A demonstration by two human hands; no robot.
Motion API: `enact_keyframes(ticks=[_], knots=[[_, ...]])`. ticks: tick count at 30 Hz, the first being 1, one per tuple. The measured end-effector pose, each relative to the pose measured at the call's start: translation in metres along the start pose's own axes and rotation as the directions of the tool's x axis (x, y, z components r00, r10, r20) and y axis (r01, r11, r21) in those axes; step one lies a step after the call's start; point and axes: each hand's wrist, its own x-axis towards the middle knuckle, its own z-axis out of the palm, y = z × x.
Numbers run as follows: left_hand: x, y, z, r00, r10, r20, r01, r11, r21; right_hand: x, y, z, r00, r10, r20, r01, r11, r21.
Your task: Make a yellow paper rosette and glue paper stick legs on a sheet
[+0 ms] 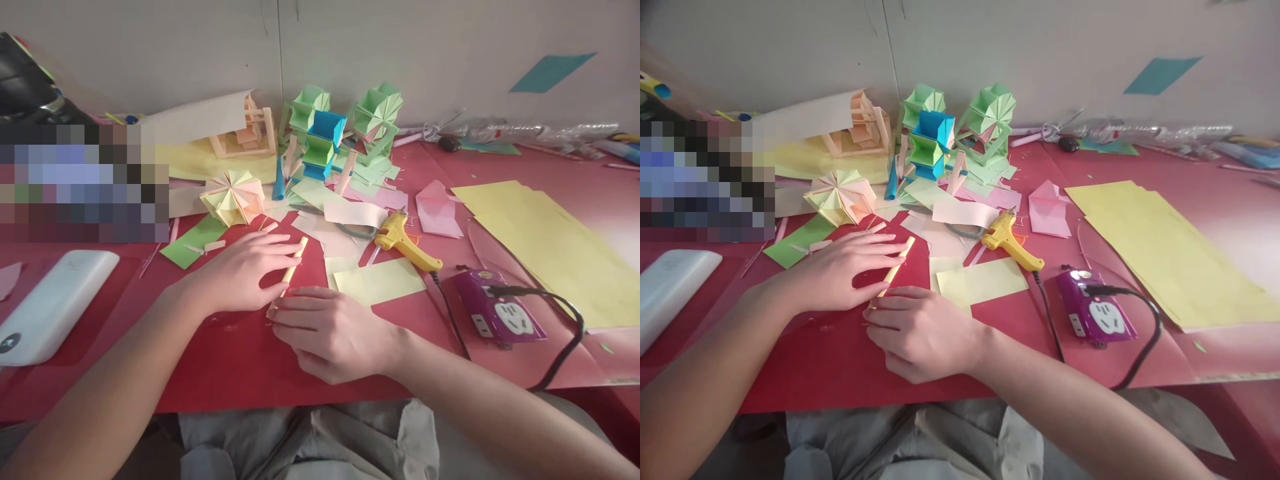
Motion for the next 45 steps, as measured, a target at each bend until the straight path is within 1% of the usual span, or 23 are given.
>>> enact_keyframes(ticks=[3, 6, 8, 10, 12, 14, 15, 16, 18, 20, 21, 22, 23, 24, 28, 30, 33, 35, 37, 39, 40, 42, 45], knots=[[0.000, 0.000, 0.001, 1.000, 0.004, -0.010, -0.004, 1.000, -0.009, 0.000, -0.002, 0.001, 1.000, -0.021, -0.006, 0.021, 1.000, 0.004], [0.000, 0.000, 0.002, 1.000, -0.002, -0.024, 0.001, 0.999, -0.046, 0.000, -0.005, 0.004, 1.000, -0.008, -0.008, 0.008, 1.000, 0.013], [-0.001, -0.001, 0.002, 0.999, -0.009, -0.031, 0.007, 0.997, -0.072, 0.002, -0.007, 0.005, 1.000, 0.005, -0.031, -0.004, 1.000, 0.023], [-0.001, -0.001, 0.002, 0.999, -0.013, -0.031, 0.011, 0.996, -0.085, 0.003, -0.006, 0.001, 0.997, 0.024, -0.074, -0.021, 0.999, 0.045], [-0.001, -0.001, 0.001, 1.000, -0.014, -0.026, 0.011, 0.996, -0.084, 0.003, -0.002, -0.010, 0.993, 0.078, -0.091, -0.071, 0.994, 0.083], [-0.001, -0.001, 0.000, 1.000, -0.010, -0.018, 0.008, 0.997, -0.077, -0.002, 0.007, -0.027, 0.978, 0.207, -0.037, -0.202, 0.972, 0.117], [-0.001, -0.001, 0.000, 1.000, -0.008, -0.015, 0.007, 0.997, -0.076, -0.006, 0.013, -0.037, 0.954, 0.301, 0.006, -0.300, 0.947, 0.114], [-0.001, 0.000, -0.001, 1.000, -0.007, -0.013, 0.006, 0.997, -0.076, -0.011, 0.020, -0.048, 0.914, 0.402, 0.059, -0.406, 0.910, 0.090], [-0.001, 0.001, -0.001, 1.000, -0.011, -0.010, 0.010, 0.997, -0.073, -0.022, 0.032, -0.066, 0.807, 0.569, 0.155, -0.579, 0.815, 0.020], [0.000, 0.001, -0.002, 1.000, -0.018, -0.001, 0.018, 0.998, -0.061, -0.032, 0.040, -0.077, 0.699, 0.677, 0.232, -0.690, 0.723, -0.032], [0.000, 0.001, -0.002, 1.000, -0.020, 0.002, 0.020, 0.998, -0.053, -0.036, 0.043, -0.081, 0.653, 0.709, 0.267, -0.725, 0.687, -0.049], [0.000, 0.001, -0.002, 1.000, -0.022, 0.005, 0.023, 0.999, -0.046, -0.038, 0.045, -0.082, 0.620, 0.729, 0.290, -0.748, 0.661, -0.060], [0.001, 0.002, -0.001, 1.000, -0.023, 0.005, 0.024, 0.999, -0.040, -0.038, 0.046, -0.083, 0.600, 0.740, 0.305, -0.761, 0.645, -0.069], [0.001, 0.002, -0.001, 1.000, -0.023, 0.006, 0.023, 0.999, -0.035, -0.038, 0.046, -0.083, 0.592, 0.743, 0.312, -0.765, 0.640, -0.073], [0.001, 0.002, -0.001, 1.000, -0.025, 0.006, 0.025, 0.999, -0.022, -0.032, 0.046, -0.080, 0.586, 0.738, 0.335, -0.766, 0.639, -0.071], [0.001, 0.002, -0.001, 1.000, -0.029, 0.012, 0.029, 0.999, -0.023, -0.031, 0.046, -0.079, 0.591, 0.735, 0.333, -0.770, 0.637, -0.041], [0.001, 0.002, -0.002, 0.999, -0.039, 0.027, 0.040, 0.999, -0.027, -0.030, 0.046, -0.077, 0.606, 0.743, 0.285, -0.786, 0.614, 0.073], [0.001, 0.002, -0.002, 0.998, -0.054, 0.034, 0.055, 0.998, -0.028, -0.028, 0.045, -0.073, 0.609, 0.768, 0.197, -0.792, 0.574, 0.208], [0.000, 0.002, -0.001, 0.997, -0.068, 0.036, 0.070, 0.997, -0.031, -0.024, 0.044, -0.069, 0.579, 0.813, 0.064, -0.779, 0.529, 0.337], [0.000, 0.002, -0.001, 0.997, -0.075, 0.030, 0.076, 0.996, -0.046, -0.019, 0.042, -0.064, 0.521, 0.853, -0.021, -0.757, 0.474, 0.449], [0.000, 0.002, 0.000, 0.997, -0.076, 0.025, 0.077, 0.995, -0.057, -0.017, 0.041, -0.062, 0.497, 0.868, -0.027, -0.743, 0.441, 0.503], [0.000, 0.002, 0.000, 0.997, -0.078, 0.014, 0.079, 0.993, -0.083, -0.013, 0.039, -0.058, 0.466, 0.885, -0.002, -0.710, 0.375, 0.596], [0.001, 0.003, 0.000, 0.997, -0.079, 0.011, 0.080, 0.991, -0.105, -0.008, 0.037, -0.054, 0.411, 0.911, 0.027, -0.668, 0.280, 0.689]])
